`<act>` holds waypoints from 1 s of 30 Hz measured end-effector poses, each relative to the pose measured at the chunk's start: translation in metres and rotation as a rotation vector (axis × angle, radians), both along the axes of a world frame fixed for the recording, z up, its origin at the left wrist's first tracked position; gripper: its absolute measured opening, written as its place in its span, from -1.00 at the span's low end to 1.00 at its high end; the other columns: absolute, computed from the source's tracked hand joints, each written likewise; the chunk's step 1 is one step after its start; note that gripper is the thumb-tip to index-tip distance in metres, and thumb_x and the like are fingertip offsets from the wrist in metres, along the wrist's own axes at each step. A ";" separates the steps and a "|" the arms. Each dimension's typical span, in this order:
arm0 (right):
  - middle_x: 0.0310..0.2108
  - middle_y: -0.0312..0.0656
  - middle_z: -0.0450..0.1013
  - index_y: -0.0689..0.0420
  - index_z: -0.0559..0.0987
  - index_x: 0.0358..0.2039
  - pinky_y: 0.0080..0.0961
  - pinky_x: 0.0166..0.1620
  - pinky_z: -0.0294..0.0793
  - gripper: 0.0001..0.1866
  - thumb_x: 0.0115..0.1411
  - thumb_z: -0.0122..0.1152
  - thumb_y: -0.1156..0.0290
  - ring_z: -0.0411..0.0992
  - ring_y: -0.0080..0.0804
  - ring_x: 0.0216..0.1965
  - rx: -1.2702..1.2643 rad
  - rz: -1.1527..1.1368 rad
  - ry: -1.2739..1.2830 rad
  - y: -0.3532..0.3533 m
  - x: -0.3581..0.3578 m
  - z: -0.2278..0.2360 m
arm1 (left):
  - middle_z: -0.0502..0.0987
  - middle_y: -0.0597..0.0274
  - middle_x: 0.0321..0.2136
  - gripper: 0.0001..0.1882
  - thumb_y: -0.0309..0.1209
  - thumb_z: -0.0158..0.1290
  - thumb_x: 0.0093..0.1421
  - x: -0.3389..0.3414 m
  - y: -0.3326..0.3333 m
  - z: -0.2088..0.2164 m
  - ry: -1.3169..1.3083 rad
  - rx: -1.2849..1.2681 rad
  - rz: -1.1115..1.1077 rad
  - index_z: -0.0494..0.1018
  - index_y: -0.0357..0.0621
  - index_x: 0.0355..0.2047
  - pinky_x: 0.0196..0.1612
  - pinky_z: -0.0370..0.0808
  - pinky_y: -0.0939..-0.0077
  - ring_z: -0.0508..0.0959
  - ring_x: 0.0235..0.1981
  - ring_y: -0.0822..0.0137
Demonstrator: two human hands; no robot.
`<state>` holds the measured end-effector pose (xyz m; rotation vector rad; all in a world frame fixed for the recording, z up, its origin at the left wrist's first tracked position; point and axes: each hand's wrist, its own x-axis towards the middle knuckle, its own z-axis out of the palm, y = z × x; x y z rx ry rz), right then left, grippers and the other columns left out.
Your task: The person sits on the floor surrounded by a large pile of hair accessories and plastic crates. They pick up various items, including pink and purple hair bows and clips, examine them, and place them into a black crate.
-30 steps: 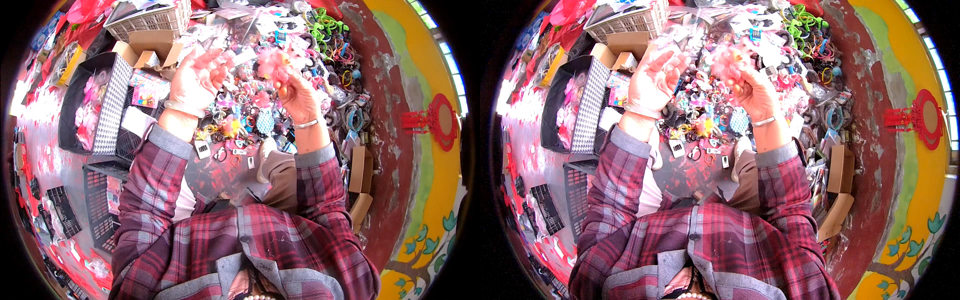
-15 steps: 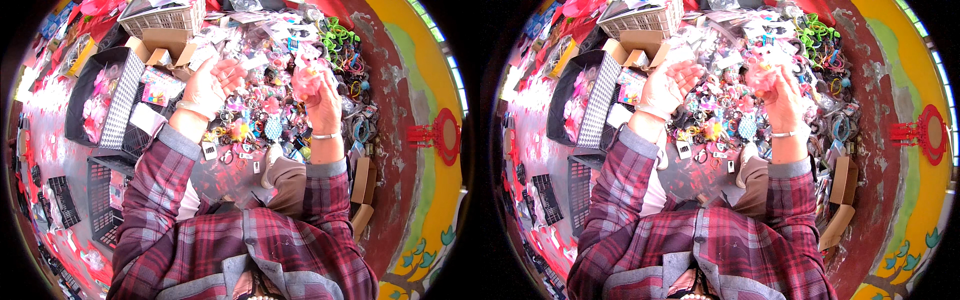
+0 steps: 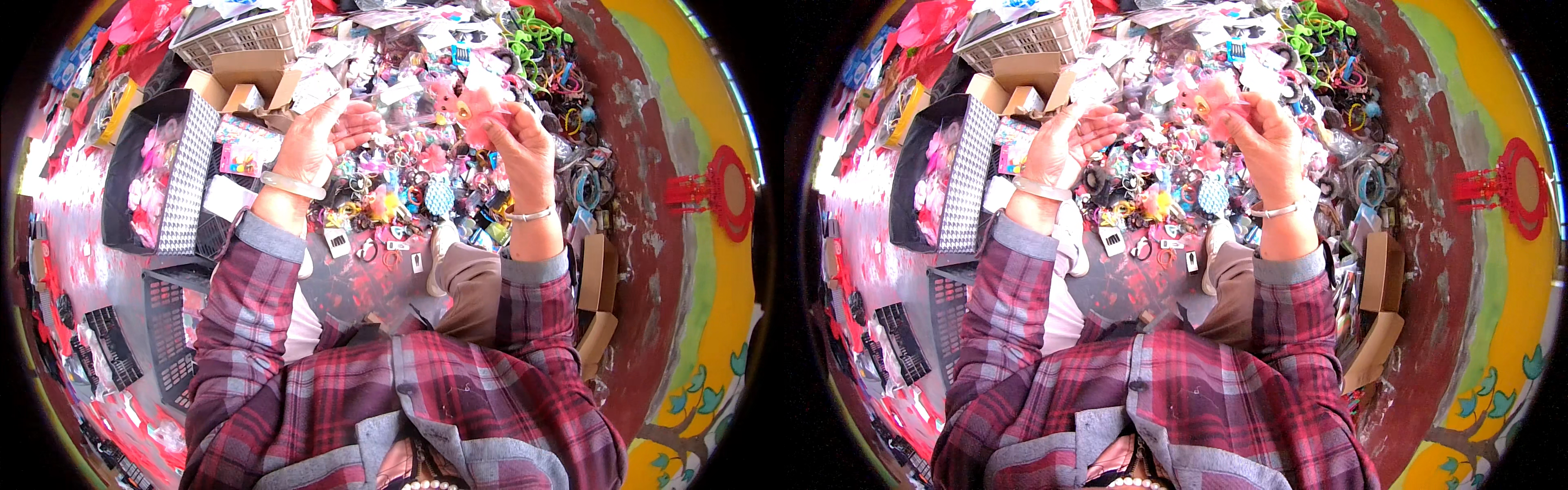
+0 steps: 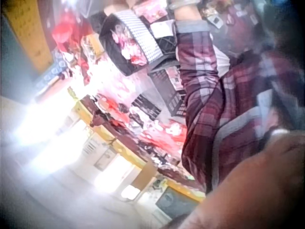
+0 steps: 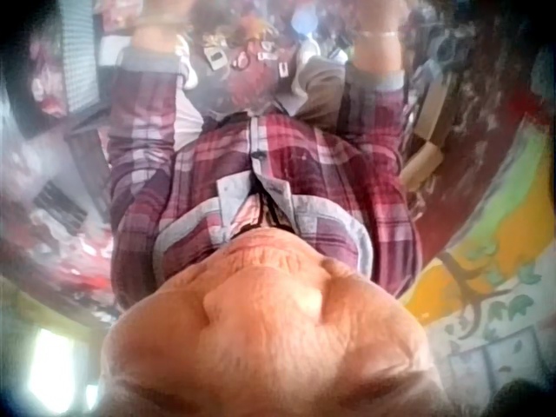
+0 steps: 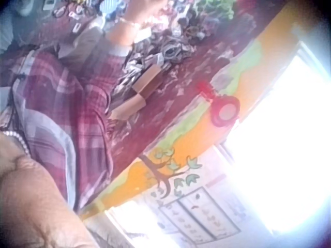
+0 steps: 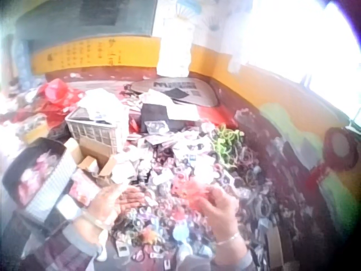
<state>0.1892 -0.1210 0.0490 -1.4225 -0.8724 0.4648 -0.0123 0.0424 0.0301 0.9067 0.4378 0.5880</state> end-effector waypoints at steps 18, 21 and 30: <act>-0.29 -0.29 0.46 0.23 0.49 -0.21 -0.70 -0.23 0.38 -0.75 0.05 0.17 0.52 0.41 -0.62 -0.33 -0.024 0.207 0.283 0.002 -0.011 -0.004 | 0.49 -0.08 -0.25 -0.51 -0.13 -0.20 0.23 0.002 -0.003 -0.009 0.022 -0.047 -0.342 0.33 -0.38 -0.11 -0.09 0.44 0.40 0.50 -0.18 0.19; -0.35 -0.30 0.47 0.23 0.52 -0.25 -0.70 -0.27 0.38 -0.79 0.04 0.17 0.53 0.41 -0.62 -0.35 0.008 0.215 0.329 0.002 -0.013 -0.006 | 0.48 -0.06 -0.23 -0.50 -0.14 -0.20 0.23 0.003 -0.004 -0.009 -0.015 -0.091 -0.376 0.30 -0.38 -0.07 -0.09 0.44 0.39 0.50 -0.16 0.20; -0.39 -0.25 0.48 0.24 0.48 -0.20 -0.70 -0.34 0.37 -0.71 0.01 0.19 0.52 0.41 -0.60 -0.41 -0.087 0.166 0.205 0.003 -0.011 -0.004 | 0.44 0.03 -0.15 -0.54 -0.27 -0.13 0.20 0.005 -0.010 -0.008 -0.051 -0.028 -0.446 0.21 -0.32 0.03 -0.13 0.47 0.43 0.47 -0.13 0.27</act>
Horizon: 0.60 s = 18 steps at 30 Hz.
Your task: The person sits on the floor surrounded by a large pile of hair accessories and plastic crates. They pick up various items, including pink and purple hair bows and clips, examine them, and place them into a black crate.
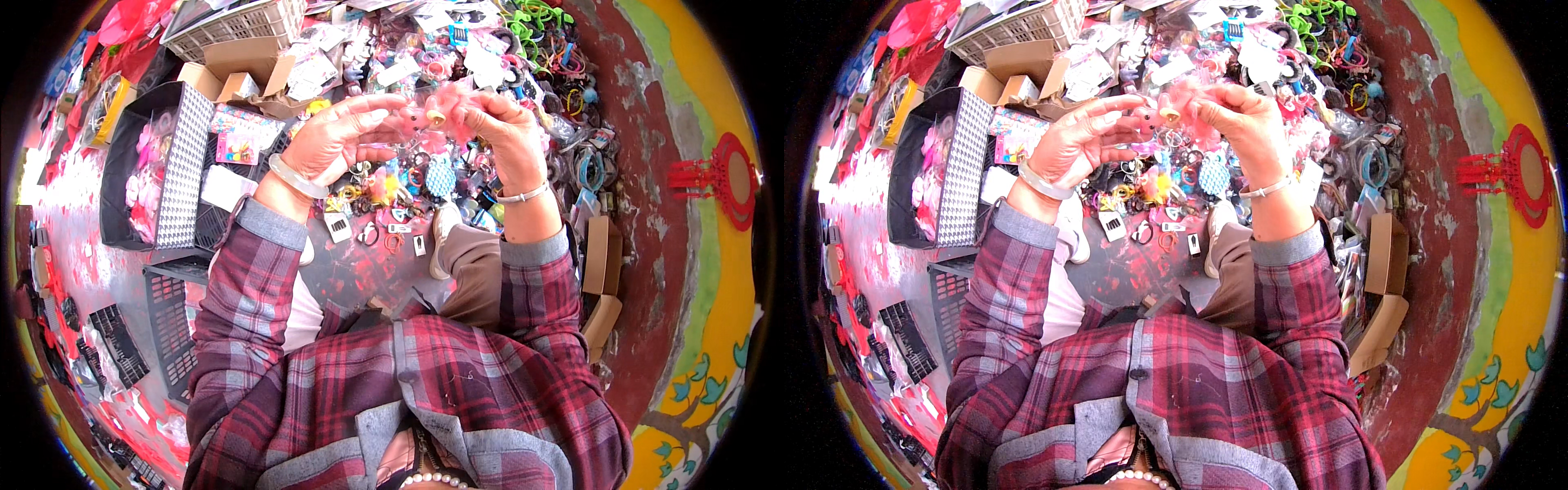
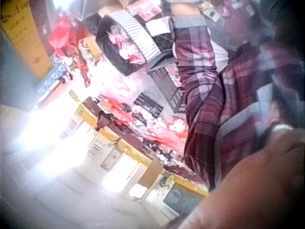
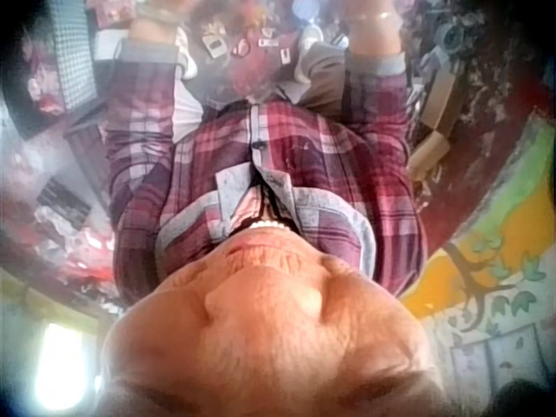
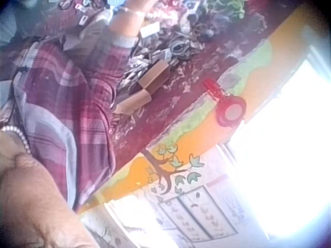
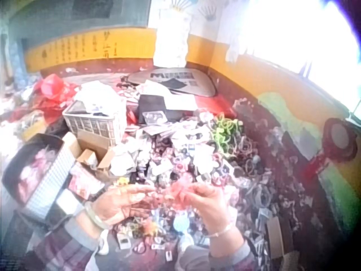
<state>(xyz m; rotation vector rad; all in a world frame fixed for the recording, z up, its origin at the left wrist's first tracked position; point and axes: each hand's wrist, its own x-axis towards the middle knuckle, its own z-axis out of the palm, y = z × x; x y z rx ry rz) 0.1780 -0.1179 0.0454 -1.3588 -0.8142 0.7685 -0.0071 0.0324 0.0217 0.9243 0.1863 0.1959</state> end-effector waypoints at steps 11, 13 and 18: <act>-0.29 -0.24 0.44 0.23 0.46 -0.24 -0.55 -0.11 0.34 -0.70 -0.04 0.22 0.51 0.40 -0.51 -0.26 -0.138 0.403 0.413 -0.006 0.011 0.008 | 0.45 0.02 -0.17 -0.59 -0.37 -0.14 0.19 -0.003 0.002 0.001 -0.042 -0.015 -0.047 0.23 -0.34 0.02 -0.15 0.50 0.45 0.49 -0.16 0.27; -0.29 -0.22 0.45 0.25 0.45 -0.24 -0.57 -0.15 0.36 -0.70 -0.04 0.21 0.52 0.42 -0.50 -0.28 -0.130 0.425 0.390 -0.006 0.011 0.006 | 0.45 0.02 -0.17 -0.59 -0.37 -0.14 0.20 -0.003 0.002 0.001 -0.036 0.000 -0.038 0.23 -0.34 0.02 -0.15 0.50 0.45 0.49 -0.16 0.27; -0.33 -0.21 0.46 0.22 0.47 -0.33 -0.54 -0.22 0.43 -0.81 -0.01 0.18 0.59 0.44 -0.48 -0.35 -0.162 0.350 0.331 -0.003 0.017 -0.006 | 0.46 0.01 -0.19 -0.59 -0.34 -0.13 0.20 -0.004 0.003 0.003 0.020 -0.004 -0.023 0.25 -0.33 0.00 -0.25 0.53 0.56 0.49 -0.16 0.29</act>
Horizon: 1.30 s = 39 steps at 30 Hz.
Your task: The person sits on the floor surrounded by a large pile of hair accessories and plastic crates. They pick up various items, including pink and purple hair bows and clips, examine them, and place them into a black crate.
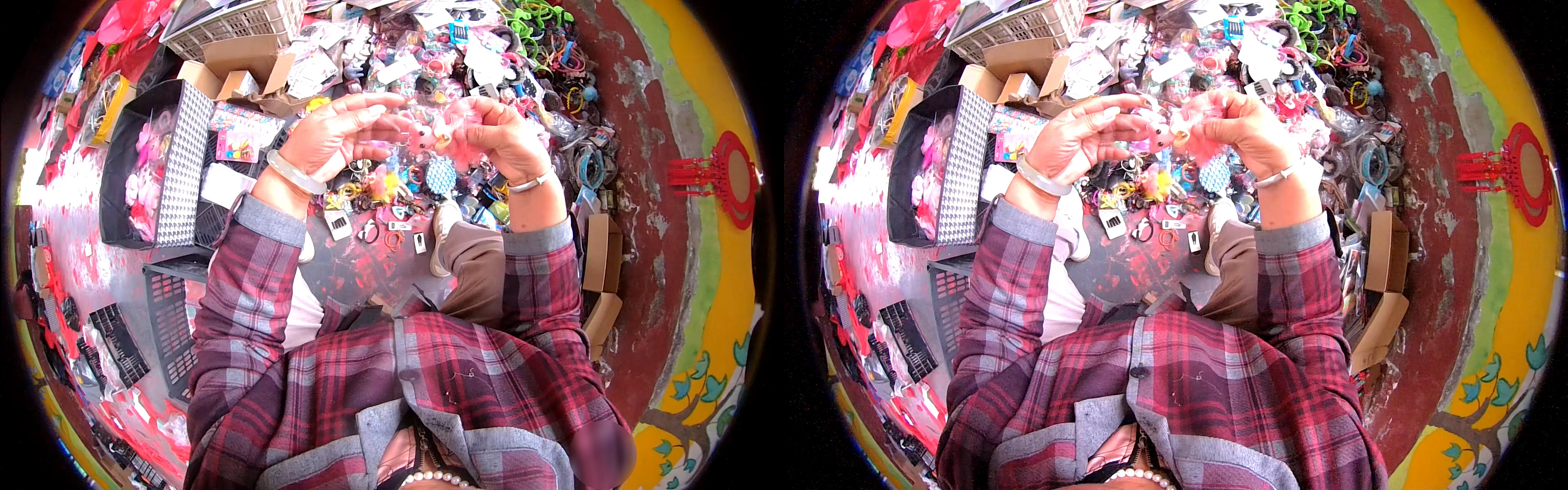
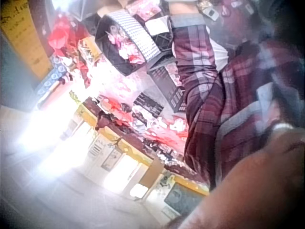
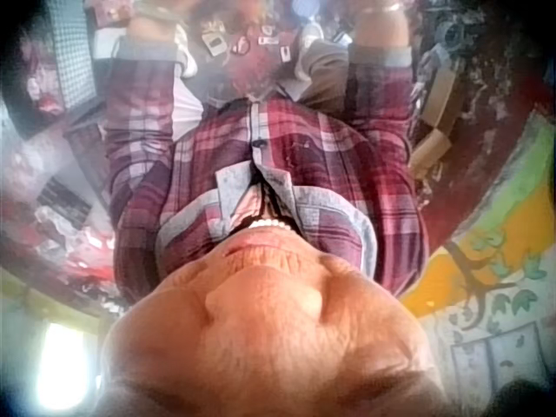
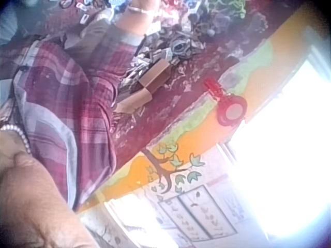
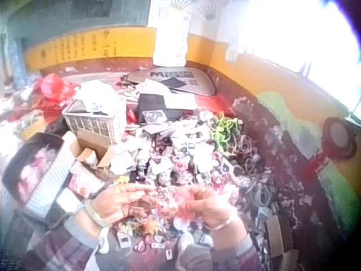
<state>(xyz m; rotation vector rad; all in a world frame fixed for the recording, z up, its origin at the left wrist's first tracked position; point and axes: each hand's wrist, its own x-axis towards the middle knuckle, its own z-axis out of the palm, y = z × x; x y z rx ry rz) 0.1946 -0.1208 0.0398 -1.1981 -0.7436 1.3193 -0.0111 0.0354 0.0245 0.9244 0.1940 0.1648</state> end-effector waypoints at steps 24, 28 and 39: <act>-0.28 -0.21 0.44 0.24 0.40 -0.17 -0.61 -0.18 0.46 -0.68 0.01 0.17 0.58 0.45 -0.50 -0.28 0.092 -0.181 0.222 0.029 -0.057 -0.004 | 0.42 0.04 -0.20 -0.63 -0.37 -0.01 0.15 0.033 -0.018 -0.019 -0.264 -0.472 0.356 0.28 -0.35 -0.10 -0.04 0.38 0.38 0.44 -0.13 0.23; -0.36 -0.26 0.45 0.24 0.41 -0.17 -0.64 -0.29 0.41 -0.63 -0.05 0.24 0.55 0.43 -0.54 -0.35 0.040 -0.167 0.019 0.027 -0.050 -0.010 | 0.40 0.01 -0.16 -0.64 -0.33 -0.10 0.20 0.032 -0.018 -0.016 -0.216 -0.497 0.418 0.28 -0.36 -0.09 -0.05 0.39 0.38 0.43 -0.13 0.23; -0.39 -0.29 0.42 0.24 0.32 -0.12 -0.63 -0.34 0.32 -0.52 -0.08 0.28 0.50 0.39 -0.56 -0.40 0.041 -0.318 -0.026 0.032 -0.054 -0.019 | 0.41 0.15 -0.16 -0.73 -0.39 -0.16 0.23 0.031 -0.024 -0.015 -0.260 -0.408 0.310 0.30 -0.28 -0.11 -0.11 0.42 0.48 0.44 -0.18 0.35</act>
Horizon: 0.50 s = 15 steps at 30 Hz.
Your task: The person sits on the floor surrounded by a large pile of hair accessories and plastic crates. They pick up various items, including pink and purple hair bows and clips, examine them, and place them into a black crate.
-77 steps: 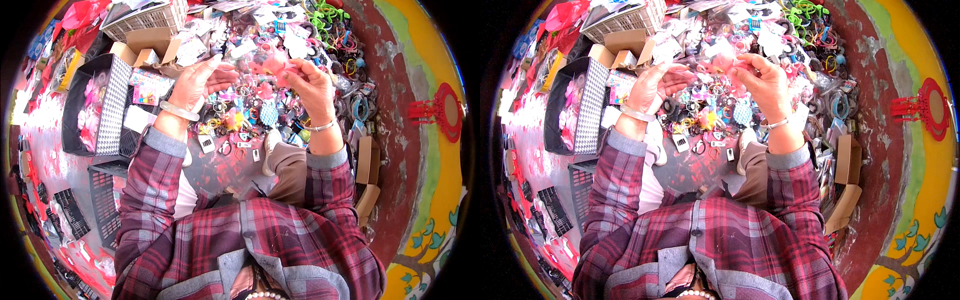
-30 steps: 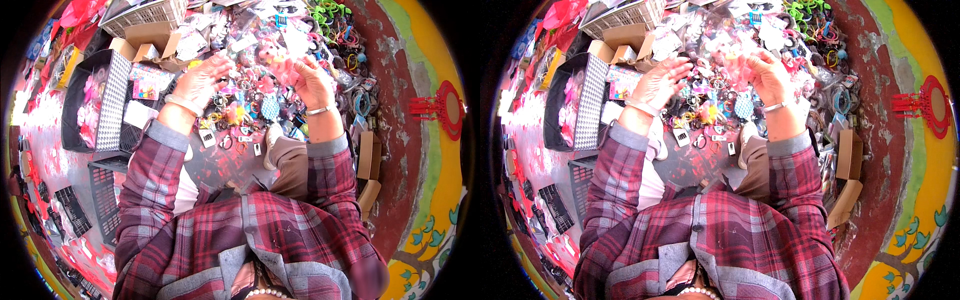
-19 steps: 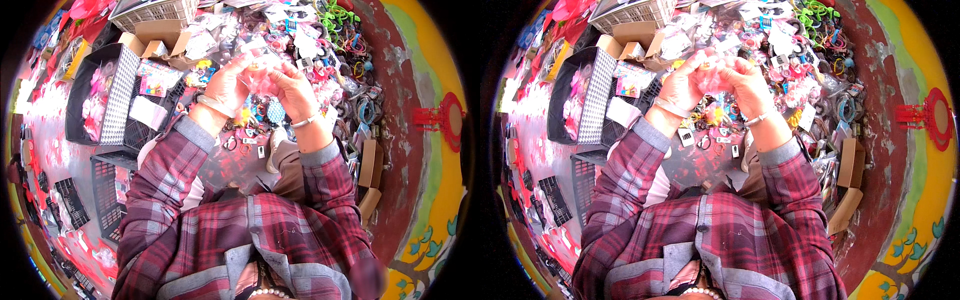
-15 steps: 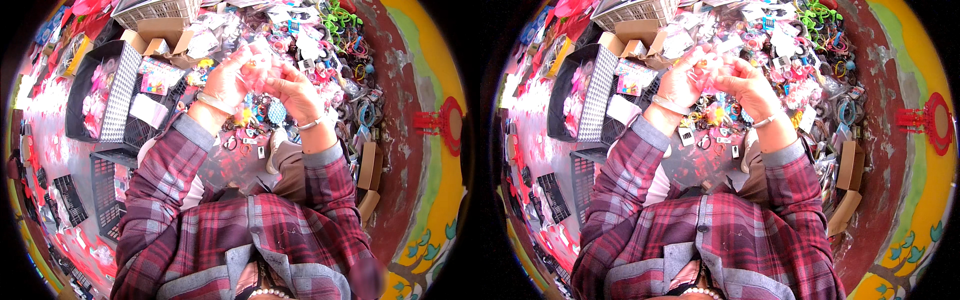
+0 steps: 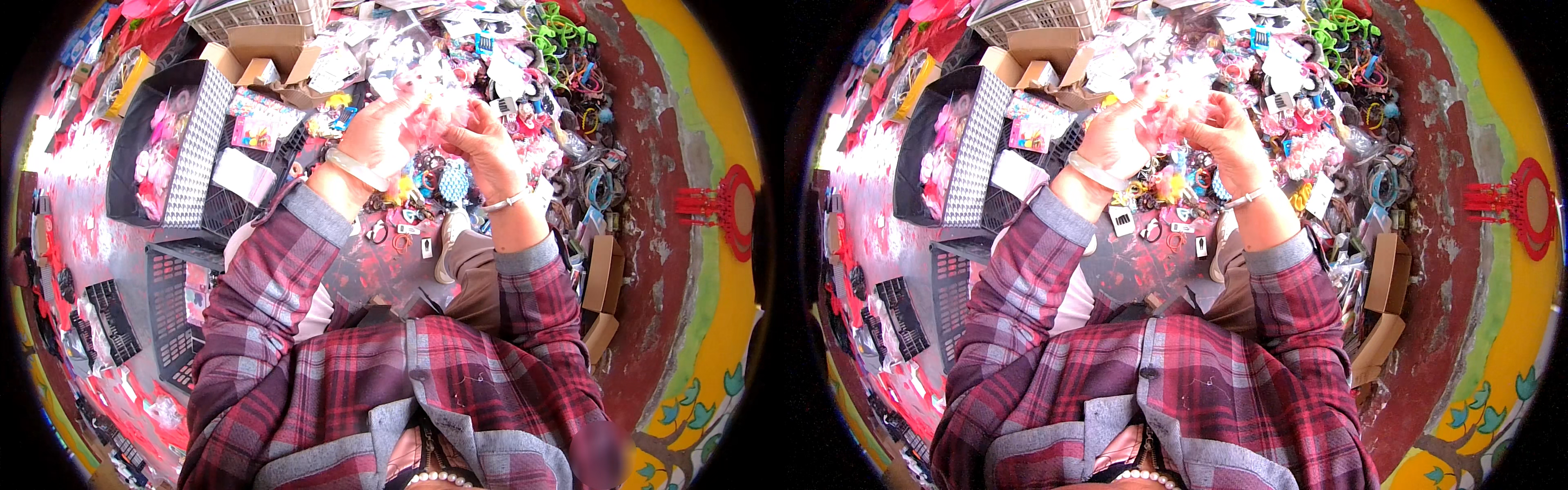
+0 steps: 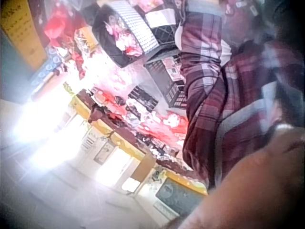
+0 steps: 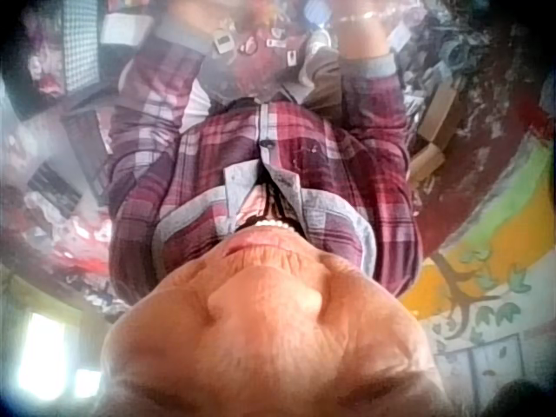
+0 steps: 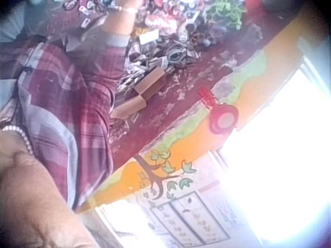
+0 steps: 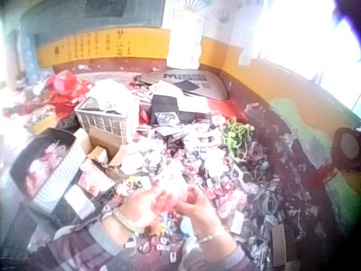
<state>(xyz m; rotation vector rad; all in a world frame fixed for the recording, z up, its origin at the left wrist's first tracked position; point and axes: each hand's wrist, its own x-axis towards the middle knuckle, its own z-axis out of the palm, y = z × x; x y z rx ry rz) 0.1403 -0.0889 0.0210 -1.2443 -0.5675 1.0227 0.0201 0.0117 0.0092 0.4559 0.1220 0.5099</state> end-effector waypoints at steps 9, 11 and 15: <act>-0.35 -0.26 0.42 0.23 0.31 -0.10 -0.62 -0.32 0.41 -0.55 -0.05 0.19 0.63 0.42 -0.52 -0.39 0.088 -0.050 0.079 0.003 0.002 -0.009 | 0.42 0.14 -0.14 -0.73 -0.43 -0.18 0.23 0.001 -0.008 -0.006 0.032 0.008 -0.113 0.27 -0.19 -0.06 -0.04 0.40 0.26 0.45 -0.13 0.29; -0.32 -0.24 0.43 0.22 0.31 -0.09 -0.57 -0.31 0.46 -0.54 -0.04 0.19 0.60 0.45 -0.48 -0.39 0.166 -0.054 0.095 0.004 0.002 -0.011 | 0.41 0.11 -0.13 -0.70 -0.40 -0.20 0.24 0.001 -0.009 -0.003 0.046 -0.006 -0.145 0.24 -0.20 -0.02 -0.02 0.38 0.22 0.44 -0.10 0.24; -0.32 -0.21 0.46 0.17 0.40 -0.15 -0.49 -0.31 0.52 -0.64 -0.01 0.18 0.53 0.48 -0.39 -0.40 0.213 0.109 0.260 -0.002 0.000 0.006 | 0.41 0.07 -0.12 -0.63 -0.31 -0.23 0.26 -0.002 -0.010 -0.001 0.085 -0.031 -0.232 0.19 -0.20 0.04 -0.01 0.37 0.16 0.43 -0.07 0.14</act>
